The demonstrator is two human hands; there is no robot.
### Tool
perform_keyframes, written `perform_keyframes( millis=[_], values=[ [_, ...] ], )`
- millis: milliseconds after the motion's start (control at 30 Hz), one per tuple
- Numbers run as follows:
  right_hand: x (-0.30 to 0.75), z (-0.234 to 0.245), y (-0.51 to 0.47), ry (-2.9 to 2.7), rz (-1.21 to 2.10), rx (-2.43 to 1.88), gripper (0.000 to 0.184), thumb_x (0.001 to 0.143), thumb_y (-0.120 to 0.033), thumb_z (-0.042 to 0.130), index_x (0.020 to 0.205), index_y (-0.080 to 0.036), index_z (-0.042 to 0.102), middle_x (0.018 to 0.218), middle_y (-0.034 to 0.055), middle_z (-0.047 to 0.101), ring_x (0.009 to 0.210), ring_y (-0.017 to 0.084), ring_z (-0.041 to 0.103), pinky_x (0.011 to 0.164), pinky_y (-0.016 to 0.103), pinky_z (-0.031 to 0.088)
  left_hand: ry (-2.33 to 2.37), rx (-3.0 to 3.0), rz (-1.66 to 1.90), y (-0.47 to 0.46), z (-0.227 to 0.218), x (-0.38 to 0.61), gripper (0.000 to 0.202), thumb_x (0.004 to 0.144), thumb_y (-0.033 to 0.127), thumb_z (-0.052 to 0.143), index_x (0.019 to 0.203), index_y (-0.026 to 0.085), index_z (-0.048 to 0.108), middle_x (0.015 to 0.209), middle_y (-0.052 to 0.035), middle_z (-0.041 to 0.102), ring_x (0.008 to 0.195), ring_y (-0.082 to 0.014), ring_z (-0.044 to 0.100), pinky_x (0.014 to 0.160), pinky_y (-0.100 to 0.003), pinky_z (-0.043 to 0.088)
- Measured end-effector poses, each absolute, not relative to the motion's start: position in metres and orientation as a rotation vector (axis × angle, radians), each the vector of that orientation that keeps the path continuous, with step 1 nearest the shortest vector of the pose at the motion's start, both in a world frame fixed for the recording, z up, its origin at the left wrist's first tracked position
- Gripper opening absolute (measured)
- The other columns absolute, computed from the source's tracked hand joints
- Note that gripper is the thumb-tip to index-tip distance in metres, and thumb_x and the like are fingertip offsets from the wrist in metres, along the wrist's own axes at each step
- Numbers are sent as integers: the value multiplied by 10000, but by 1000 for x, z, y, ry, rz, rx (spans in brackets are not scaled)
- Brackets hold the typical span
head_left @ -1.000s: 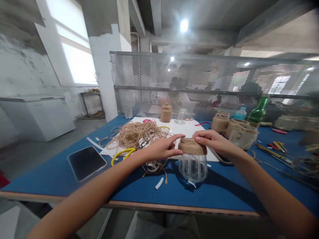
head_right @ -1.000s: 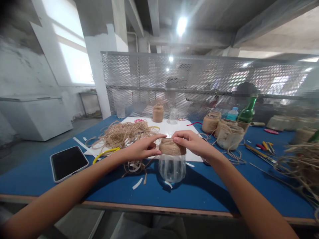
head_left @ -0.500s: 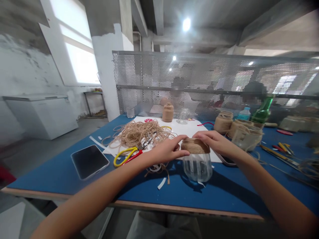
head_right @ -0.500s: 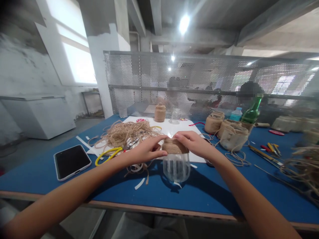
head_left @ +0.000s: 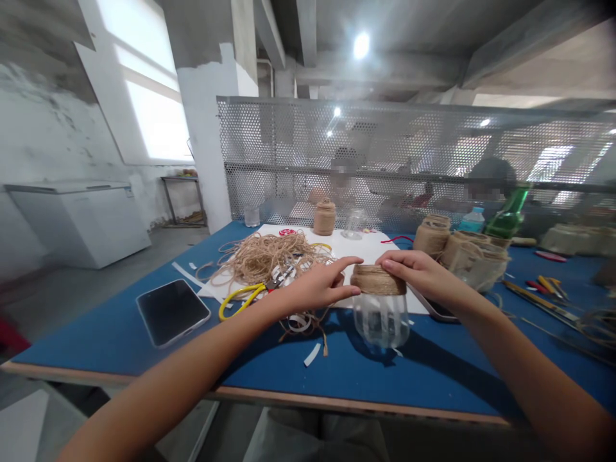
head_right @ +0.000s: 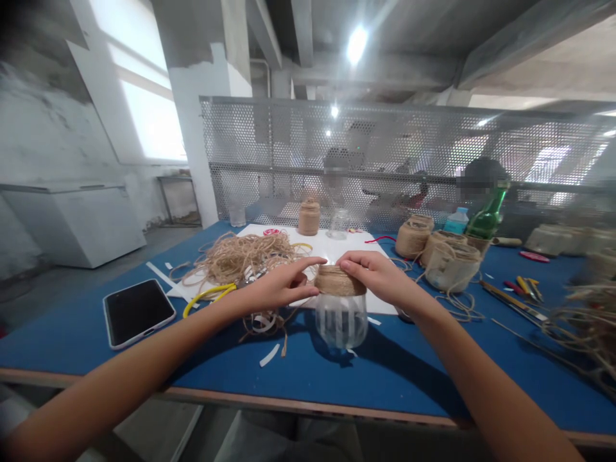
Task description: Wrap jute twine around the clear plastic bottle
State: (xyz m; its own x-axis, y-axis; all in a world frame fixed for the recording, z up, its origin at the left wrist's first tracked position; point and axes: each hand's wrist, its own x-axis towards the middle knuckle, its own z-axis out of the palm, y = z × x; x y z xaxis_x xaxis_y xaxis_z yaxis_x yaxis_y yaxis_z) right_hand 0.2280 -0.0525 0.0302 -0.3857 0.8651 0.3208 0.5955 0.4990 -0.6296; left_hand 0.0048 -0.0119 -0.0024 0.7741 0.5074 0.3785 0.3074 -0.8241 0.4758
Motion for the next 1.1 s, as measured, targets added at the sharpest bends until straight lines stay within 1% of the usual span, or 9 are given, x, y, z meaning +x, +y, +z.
perform_keyframes(
  millis=[100,233,400,533,700,767,833,967,1100],
  values=[
    [228,26,-49,-2040,613,-1161,292,848,-404,439,842,-165,607,819,35,592,763,158,510,677,263,385,585,2539,773,-9,1,2,508,853,349,482,1302,167,325,502,89,365,462,-85,350,493,-195,270],
    [228,21,-45,-2034,671,-1124,277,850,-394,434,826,-165,588,762,17,558,696,137,484,637,255,379,570,2547,773,-6,3,-1,490,859,336,467,1295,154,338,498,89,365,461,-82,341,497,-197,274],
    [229,20,-42,-2119,639,-1117,269,875,-367,398,845,-160,567,782,23,543,727,140,475,664,262,372,596,2656,733,-4,1,-1,489,871,325,440,1313,150,324,483,90,362,448,-84,335,496,-200,272],
    [231,23,-42,-2184,611,-1075,265,887,-356,378,838,-165,555,780,25,539,730,144,478,674,266,377,587,2696,753,-5,1,-1,460,871,339,438,1283,150,356,486,88,358,443,-87,346,497,-201,276],
    [228,24,-46,-2197,552,-1111,291,898,-357,346,830,-170,558,796,29,563,771,164,503,709,281,384,606,2746,764,-10,1,0,461,881,345,423,1293,155,342,510,69,430,471,-100,394,528,-205,303],
    [225,25,-50,-2199,477,-1141,317,903,-369,330,834,-172,570,823,36,583,789,170,515,714,281,383,630,2764,752,-15,1,2,477,879,363,425,1304,168,330,536,56,470,492,-108,418,538,-208,315],
    [222,26,-55,-2214,392,-1161,312,893,-382,354,853,-173,583,838,38,597,776,168,523,696,276,382,667,2775,742,-20,0,5,499,870,389,436,1310,182,322,569,43,505,515,-117,444,544,-212,328],
    [220,29,-59,-2233,342,-1176,282,876,-362,400,846,-168,601,761,26,589,714,151,517,650,261,375,732,2799,730,-27,-1,9,519,867,406,432,1328,208,297,649,16,560,557,-132,488,556,-225,347],
    [223,30,-57,-2246,382,-1176,321,871,-373,397,702,-155,561,651,5,519,625,127,458,586,249,344,698,2797,707,-26,-1,9,549,880,375,421,1367,210,230,617,29,539,547,-124,472,558,-221,342]
  ],
)
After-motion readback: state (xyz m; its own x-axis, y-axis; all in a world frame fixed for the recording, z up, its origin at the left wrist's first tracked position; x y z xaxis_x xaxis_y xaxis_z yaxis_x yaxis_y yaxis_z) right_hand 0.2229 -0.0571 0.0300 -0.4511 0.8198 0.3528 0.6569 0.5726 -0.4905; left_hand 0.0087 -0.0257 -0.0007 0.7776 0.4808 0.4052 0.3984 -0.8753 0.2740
